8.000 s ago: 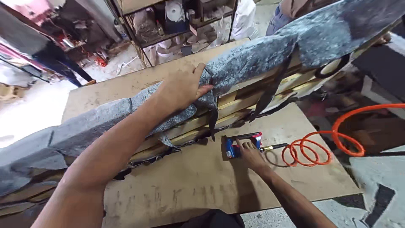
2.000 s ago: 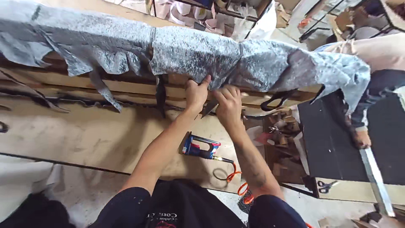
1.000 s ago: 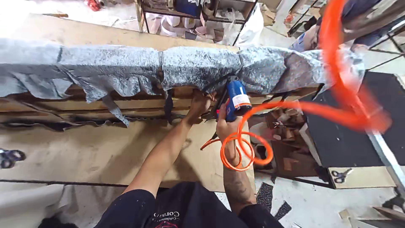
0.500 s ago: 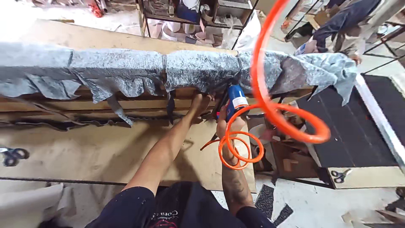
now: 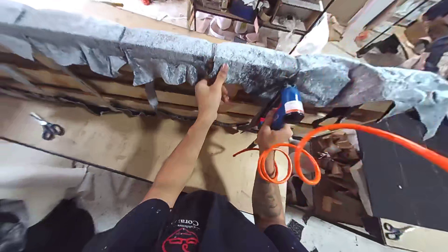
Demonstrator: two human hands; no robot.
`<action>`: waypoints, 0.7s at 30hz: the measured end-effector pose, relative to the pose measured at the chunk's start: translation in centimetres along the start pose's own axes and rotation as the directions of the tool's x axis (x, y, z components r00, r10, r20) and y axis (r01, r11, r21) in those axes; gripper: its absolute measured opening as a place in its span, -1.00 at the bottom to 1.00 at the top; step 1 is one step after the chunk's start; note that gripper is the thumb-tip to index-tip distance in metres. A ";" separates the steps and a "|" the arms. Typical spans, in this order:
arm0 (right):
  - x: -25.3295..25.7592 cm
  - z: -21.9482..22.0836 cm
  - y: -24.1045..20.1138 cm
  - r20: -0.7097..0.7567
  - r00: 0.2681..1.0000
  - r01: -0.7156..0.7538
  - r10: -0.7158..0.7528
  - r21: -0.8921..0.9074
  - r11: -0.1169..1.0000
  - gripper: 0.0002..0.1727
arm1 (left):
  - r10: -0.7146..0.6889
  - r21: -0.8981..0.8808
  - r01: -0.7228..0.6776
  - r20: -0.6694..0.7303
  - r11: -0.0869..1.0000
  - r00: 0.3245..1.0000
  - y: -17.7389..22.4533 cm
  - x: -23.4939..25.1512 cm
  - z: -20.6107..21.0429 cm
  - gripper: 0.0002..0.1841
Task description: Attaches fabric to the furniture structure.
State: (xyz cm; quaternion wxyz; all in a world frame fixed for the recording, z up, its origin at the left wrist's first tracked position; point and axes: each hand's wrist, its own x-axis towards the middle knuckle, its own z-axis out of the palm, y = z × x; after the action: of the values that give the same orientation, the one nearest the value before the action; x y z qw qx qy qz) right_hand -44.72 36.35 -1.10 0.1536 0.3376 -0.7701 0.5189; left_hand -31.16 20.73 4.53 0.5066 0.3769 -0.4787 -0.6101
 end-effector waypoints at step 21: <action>-3.3 5.3 -4.8 0.080 0.995 0.055 -0.056 0.019 0.998 -0.72 | 0.372 0.284 -0.425 0.222 0.859 0.901 -5.8 4.3 -3.9 -0.48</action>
State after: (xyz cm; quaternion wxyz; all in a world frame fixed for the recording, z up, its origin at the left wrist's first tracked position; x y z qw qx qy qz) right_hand -38.46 31.65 -1.87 0.1342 0.3807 -0.7617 0.5068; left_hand -29.89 15.87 -1.98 0.5127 0.2978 -0.6794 -0.4323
